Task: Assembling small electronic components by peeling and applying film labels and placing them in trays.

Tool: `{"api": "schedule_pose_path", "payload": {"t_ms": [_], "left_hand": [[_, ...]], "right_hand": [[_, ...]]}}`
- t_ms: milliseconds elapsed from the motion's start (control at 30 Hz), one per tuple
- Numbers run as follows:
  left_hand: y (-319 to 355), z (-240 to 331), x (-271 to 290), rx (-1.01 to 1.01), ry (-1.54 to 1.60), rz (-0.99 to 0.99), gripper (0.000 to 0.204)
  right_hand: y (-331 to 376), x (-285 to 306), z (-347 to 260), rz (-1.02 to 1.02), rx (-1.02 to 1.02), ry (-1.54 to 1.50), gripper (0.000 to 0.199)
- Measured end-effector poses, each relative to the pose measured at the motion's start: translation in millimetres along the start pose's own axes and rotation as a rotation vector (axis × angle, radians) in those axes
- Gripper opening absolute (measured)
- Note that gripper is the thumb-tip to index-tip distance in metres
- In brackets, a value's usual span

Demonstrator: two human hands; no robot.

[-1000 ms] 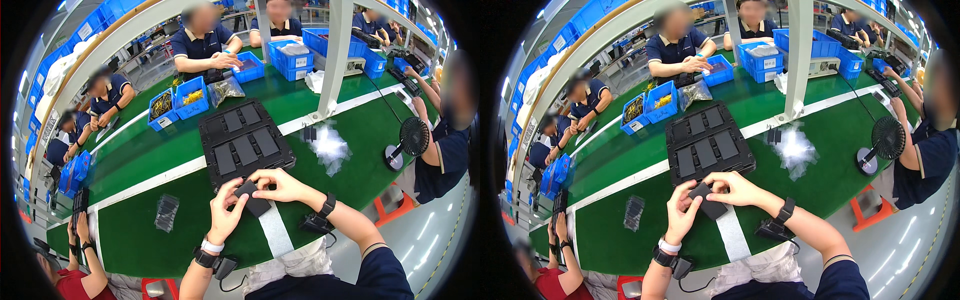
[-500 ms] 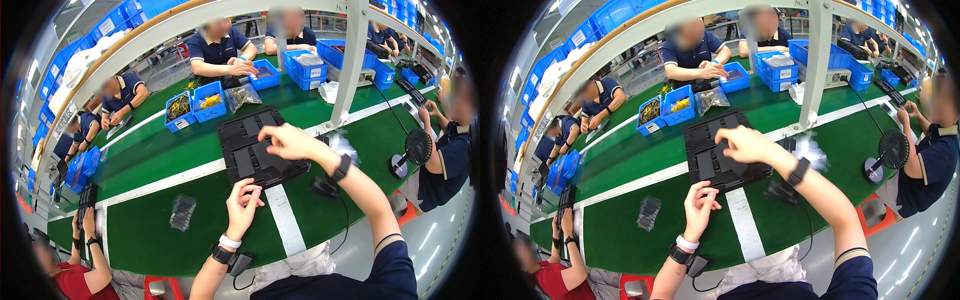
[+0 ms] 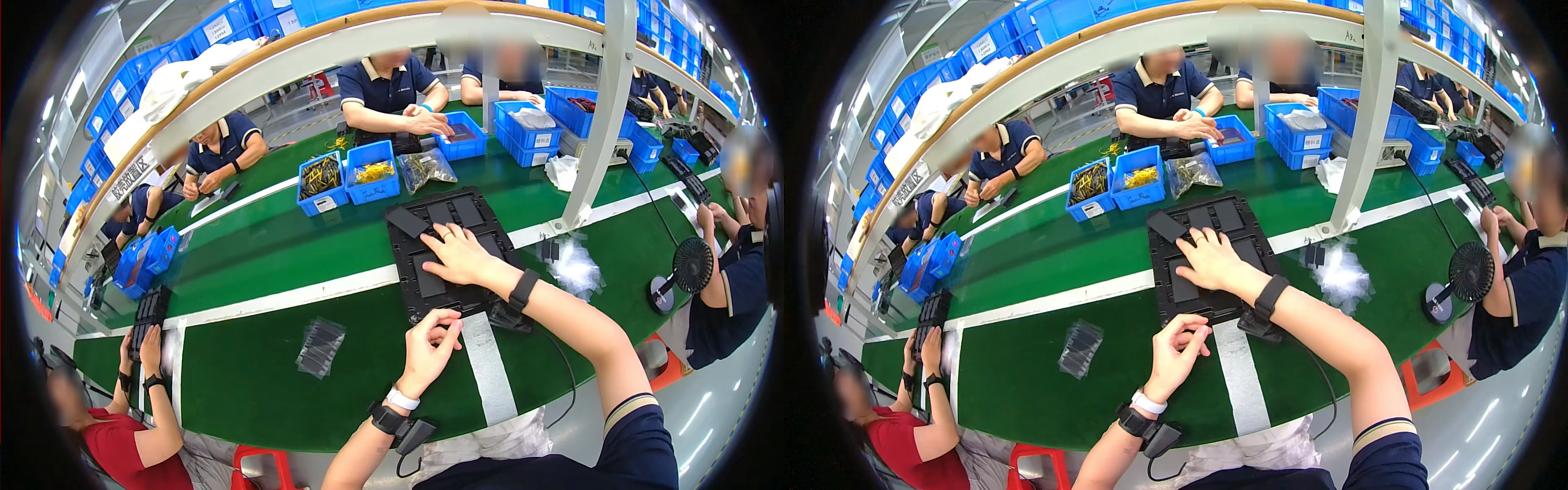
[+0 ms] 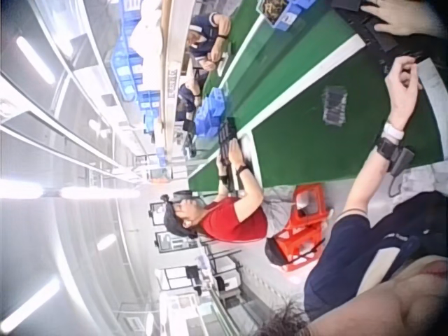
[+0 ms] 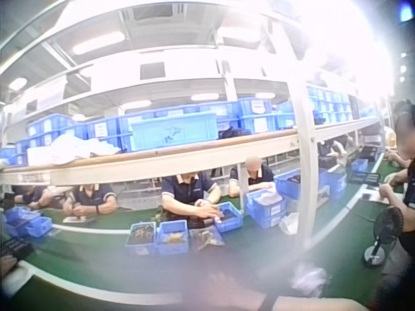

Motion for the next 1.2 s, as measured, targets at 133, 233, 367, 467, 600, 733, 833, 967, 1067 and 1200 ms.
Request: {"api": "schedule_pose_path", "payload": {"t_ms": [133, 233, 367, 467, 600, 733, 833, 967, 1067, 1200], "left_hand": [[-1, 1, -3, -0.02, 0.024, -0.015, 0.017], [-2, 3, -5, -0.011, 0.027, -0.021, 0.014], [1, -3, -2, -0.023, 0.023, -0.007, 0.012], [-1, -1, -3, -0.056, 0.025, -0.002, 0.012], [1, 3, -1, -0.078, 0.039, 0.064, 0.009], [-1, 0, 2, -0.091, -0.009, 0.08, 0.008], [0, 0, 5, -0.087, -0.024, 0.074, 0.008], [-7, -8, -3, -0.025, -0.124, -0.097, 0.009], [-3, -19, -8, 0.071, -0.261, -0.296, 0.012], [-4, -16, -14, 0.09, -0.341, -0.335, 0.014]], "right_hand": [[-16, -1, 8, -0.046, -0.037, -0.007, 0.067], [-24, -12, 8, -0.117, -0.116, 0.034, 0.069], [-23, -13, -25, -0.122, -0.367, 0.114, 0.075], [-26, -17, -34, -0.117, -0.35, 0.147, 0.076], [-25, -7, -23, -0.138, -0.277, 0.059, 0.074], [-10, 26, -7, -0.158, -0.273, -0.027, 0.061], [29, 72, -3, 0.053, -0.167, 0.009, 0.052], [86, 110, 49, 0.143, -0.146, -0.154, 0.044], [114, 87, 97, 0.044, -0.234, -0.22, 0.041], [153, 3, 186, 0.232, -0.149, 0.017, 0.051]]}}
Point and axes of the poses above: each hand's wrist, its own y-axis away from the middle knuckle, its own x-axis out of the back of the hand, z = x × y, the point moved 5 cm from there along -y, towards the middle knuckle, and after that the axes turned 12 degrees about -z, right-handed, at the moved point
